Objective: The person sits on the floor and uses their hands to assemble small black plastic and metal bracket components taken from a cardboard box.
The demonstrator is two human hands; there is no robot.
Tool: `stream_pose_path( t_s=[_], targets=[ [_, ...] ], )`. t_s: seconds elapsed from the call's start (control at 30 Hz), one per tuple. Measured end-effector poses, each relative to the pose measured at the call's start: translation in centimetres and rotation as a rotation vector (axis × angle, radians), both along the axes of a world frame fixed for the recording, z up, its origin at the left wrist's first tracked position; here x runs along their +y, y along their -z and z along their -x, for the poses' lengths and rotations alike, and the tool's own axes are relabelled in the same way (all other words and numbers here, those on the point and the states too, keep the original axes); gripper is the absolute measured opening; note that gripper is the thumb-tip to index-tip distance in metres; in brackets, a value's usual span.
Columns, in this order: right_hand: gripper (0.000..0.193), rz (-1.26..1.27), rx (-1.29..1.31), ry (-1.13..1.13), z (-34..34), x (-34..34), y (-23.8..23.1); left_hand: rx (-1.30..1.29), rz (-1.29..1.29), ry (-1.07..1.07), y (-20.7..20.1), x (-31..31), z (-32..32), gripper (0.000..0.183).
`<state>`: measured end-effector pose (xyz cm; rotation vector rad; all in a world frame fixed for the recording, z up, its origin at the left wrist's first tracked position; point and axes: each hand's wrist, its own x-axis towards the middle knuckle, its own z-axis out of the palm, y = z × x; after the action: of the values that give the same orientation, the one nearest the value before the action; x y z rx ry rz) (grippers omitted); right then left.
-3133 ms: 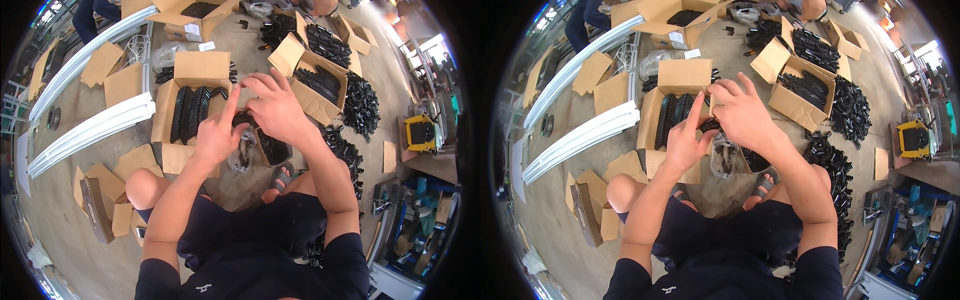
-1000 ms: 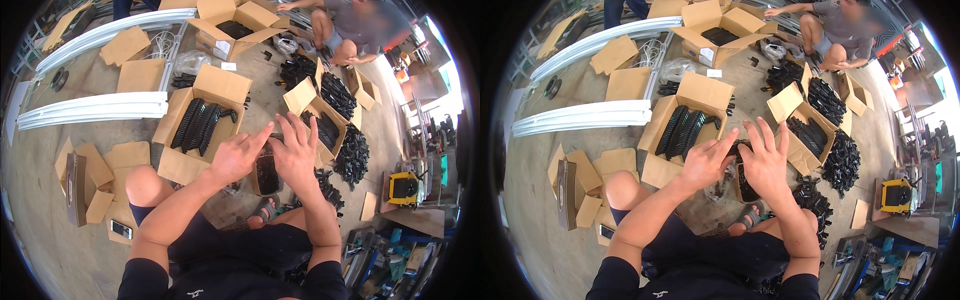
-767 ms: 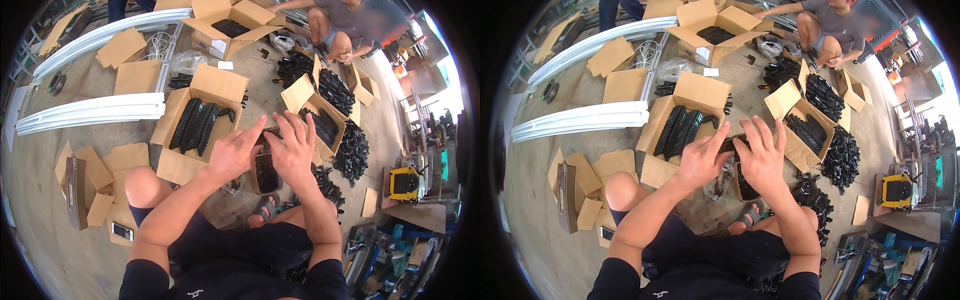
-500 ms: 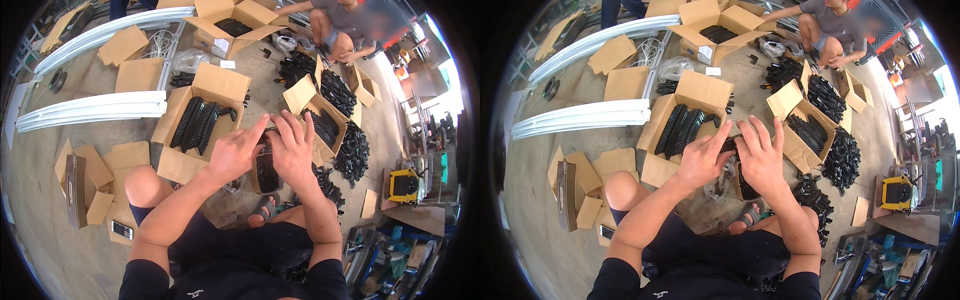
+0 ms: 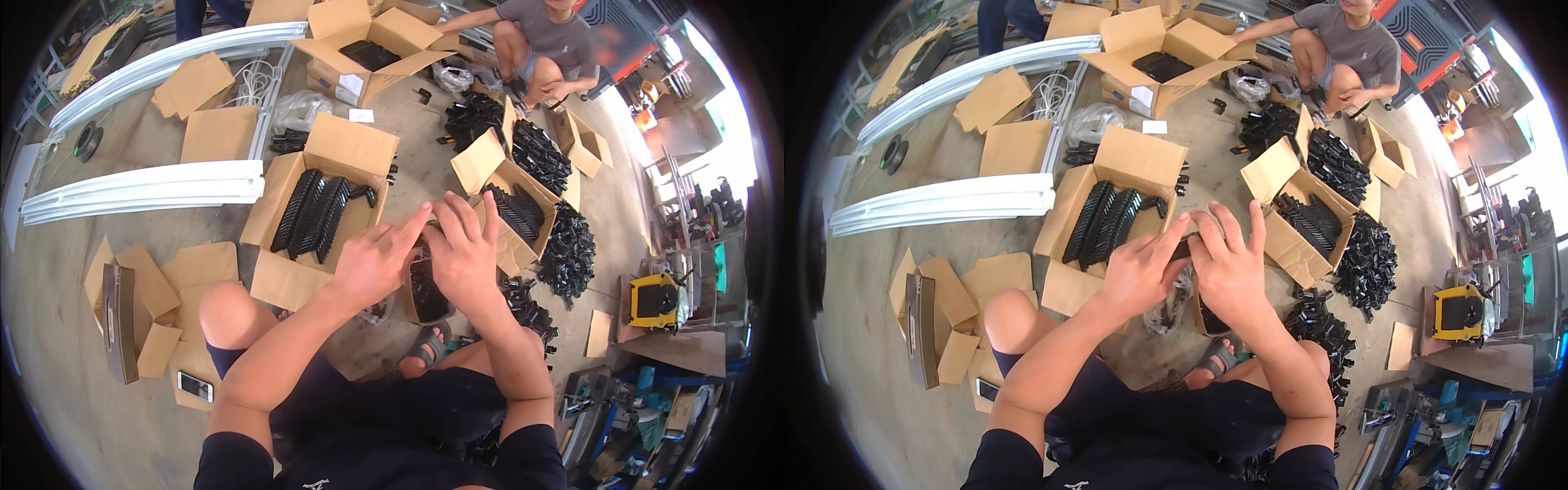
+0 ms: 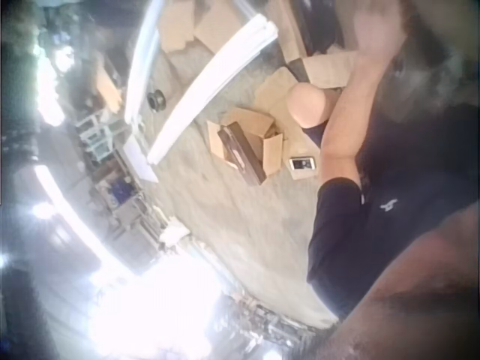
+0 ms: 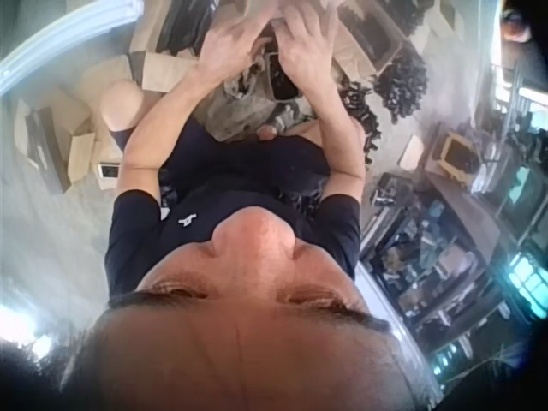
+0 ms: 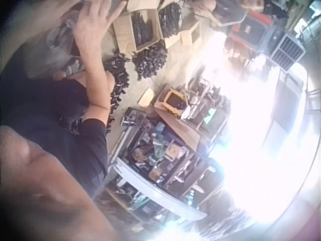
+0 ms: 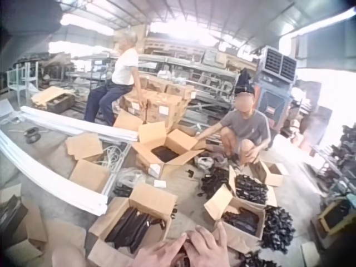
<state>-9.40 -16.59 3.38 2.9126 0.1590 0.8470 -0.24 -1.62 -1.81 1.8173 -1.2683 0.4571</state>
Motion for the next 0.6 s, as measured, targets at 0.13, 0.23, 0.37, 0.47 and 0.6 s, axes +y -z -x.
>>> stream_pose_path(
  t_s=[0.13, 0.23, 0.37, 0.47, 0.6],
  targets=[
    [0.026, -0.074, 0.033, -0.005, 0.2, 0.1, -0.8, 0.259, 0.005, 0.0, 0.0, -0.1, 0.0, 0.078],
    [0.031, -0.214, -0.062, -0.054, 0.7, 0.2, -1.0, 0.588, 0.114, -0.036, 0.1, -0.4, -0.3, 0.058],
    [0.023, -0.33, -0.178, -0.048, 1.0, -2.6, 0.6, 0.953, 0.183, -0.094, -0.2, -0.2, -2.1, 0.03],
    [0.012, -0.663, -0.053, 0.001, 0.1, -3.7, 4.2, 1.259, 0.559, 0.021, 0.1, 0.3, -3.6, 0.03],
    [0.016, -0.726, 0.494, 0.043, -0.8, -4.0, 13.9, 1.541, 0.881, 0.055, -0.4, 1.7, -5.6, 0.03]
  ],
)
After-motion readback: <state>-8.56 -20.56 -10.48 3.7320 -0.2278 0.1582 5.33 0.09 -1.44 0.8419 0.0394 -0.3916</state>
